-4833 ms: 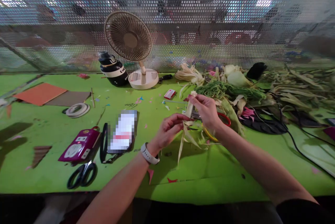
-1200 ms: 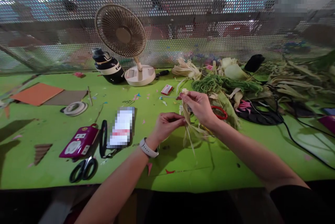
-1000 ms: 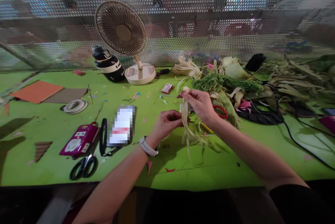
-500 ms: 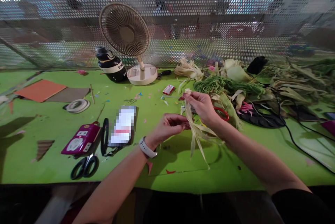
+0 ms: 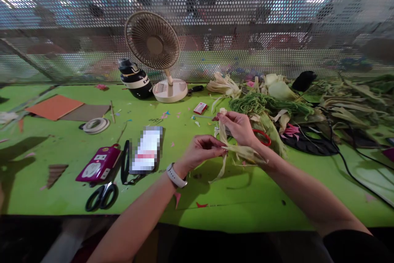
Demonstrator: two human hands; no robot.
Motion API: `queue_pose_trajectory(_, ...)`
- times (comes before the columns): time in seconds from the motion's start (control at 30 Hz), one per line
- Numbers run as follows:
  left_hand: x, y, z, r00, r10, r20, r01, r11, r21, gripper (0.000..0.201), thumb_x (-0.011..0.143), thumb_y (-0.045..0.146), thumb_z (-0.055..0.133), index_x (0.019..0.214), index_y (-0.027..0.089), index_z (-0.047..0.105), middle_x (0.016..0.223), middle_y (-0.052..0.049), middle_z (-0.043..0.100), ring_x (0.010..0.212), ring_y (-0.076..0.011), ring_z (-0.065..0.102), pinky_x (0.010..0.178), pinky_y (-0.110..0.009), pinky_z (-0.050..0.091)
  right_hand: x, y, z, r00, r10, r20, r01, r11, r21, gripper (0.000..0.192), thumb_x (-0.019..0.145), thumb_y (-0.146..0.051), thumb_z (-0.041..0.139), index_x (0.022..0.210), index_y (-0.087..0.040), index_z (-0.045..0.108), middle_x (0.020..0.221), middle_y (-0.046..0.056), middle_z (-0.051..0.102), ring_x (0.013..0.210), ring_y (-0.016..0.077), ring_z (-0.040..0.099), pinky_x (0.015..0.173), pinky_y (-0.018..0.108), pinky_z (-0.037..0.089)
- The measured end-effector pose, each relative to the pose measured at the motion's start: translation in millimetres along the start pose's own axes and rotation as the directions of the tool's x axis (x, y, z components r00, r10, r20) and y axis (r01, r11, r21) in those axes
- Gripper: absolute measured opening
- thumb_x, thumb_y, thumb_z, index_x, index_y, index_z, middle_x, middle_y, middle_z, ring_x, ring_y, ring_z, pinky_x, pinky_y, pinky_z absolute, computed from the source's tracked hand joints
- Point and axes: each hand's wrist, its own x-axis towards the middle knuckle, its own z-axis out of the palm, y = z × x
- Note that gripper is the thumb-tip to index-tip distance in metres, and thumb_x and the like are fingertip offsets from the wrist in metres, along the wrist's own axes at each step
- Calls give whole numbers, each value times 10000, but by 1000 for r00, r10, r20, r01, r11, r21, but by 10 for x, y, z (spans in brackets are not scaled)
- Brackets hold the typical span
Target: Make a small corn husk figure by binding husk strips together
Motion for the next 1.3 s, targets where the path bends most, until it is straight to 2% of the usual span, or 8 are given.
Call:
queue_pose_trajectory(0.13,18,-32,0,999,3,32,-2,1000,-17,269,505,171,855,656,118,639,613,5,673,555,-81,630,629,-214,554,-2,21,-9,1000,-1,-3,1,1000,-9,284,719,-439,691,730,-156,716,655,-3,619,567,93,475,521,222,344)
queue_pose_trajectory(0.33,20,-59,-28,998,-26,56,25,999,31,354,480,194,868,692,113,597,664,7,673,545,-73,627,576,-184,538,0,41,-13,1000,11,-17,-11,1000,-19,318,700,-466,696,740,-151,720,613,-11,573,533,82,410,487,222,288)
queue_pose_trajectory(0.5,6,-51,-48,990,-63,123,50,993,105,238,541,184,836,681,115,656,627,-4,670,583,-76,629,623,-185,534,1,22,-14,1000,4,-18,-4,1000,-13,302,693,-462,703,706,-160,712,624,-10,579,550,85,418,504,229,286)
queue_pose_trajectory(0.63,-13,-1,-65,984,-55,172,28,987,160,172,592,177,800,742,136,725,758,-38,709,695,-111,661,731,-239,547,1,8,-21,999,28,-27,-29,999,-19,325,686,-487,698,719,-165,712,602,-14,562,535,88,404,491,232,278)
queue_pose_trajectory(0.77,-34,85,-76,979,-54,199,19,985,173,167,674,282,748,756,136,746,774,-67,712,698,-139,665,732,-274,550,8,6,-22,1000,8,-26,-8,1000,-7,316,683,-486,704,707,-170,710,613,-11,581,555,95,433,504,233,300)
queue_pose_trajectory(0.9,-16,95,-87,992,-27,120,0,976,220,298,737,417,687,698,126,740,702,-78,705,646,-138,642,670,-267,536,10,6,-18,999,-7,-38,6,1000,-5,307,686,-481,707,707,-175,711,633,-8,605,561,100,457,517,237,329)
queue_pose_trajectory(1.0,7,60,-95,998,-19,61,3,967,255,340,725,442,695,610,124,714,608,-59,674,590,-123,611,640,-252,518,4,7,-22,999,-17,-33,16,1000,-12,291,700,-470,703,705,-179,711,632,-7,609,593,112,492,548,243,362)
queue_pose_trajectory(1.3,18,14,-67,998,47,40,-56,960,273,277,717,409,713,660,138,728,658,-43,668,629,-112,595,652,-248,507,23,-18,-55,998,-31,-55,30,999,-18,273,723,-449,689,721,-178,710,631,-11,608,578,108,486,553,244,369)
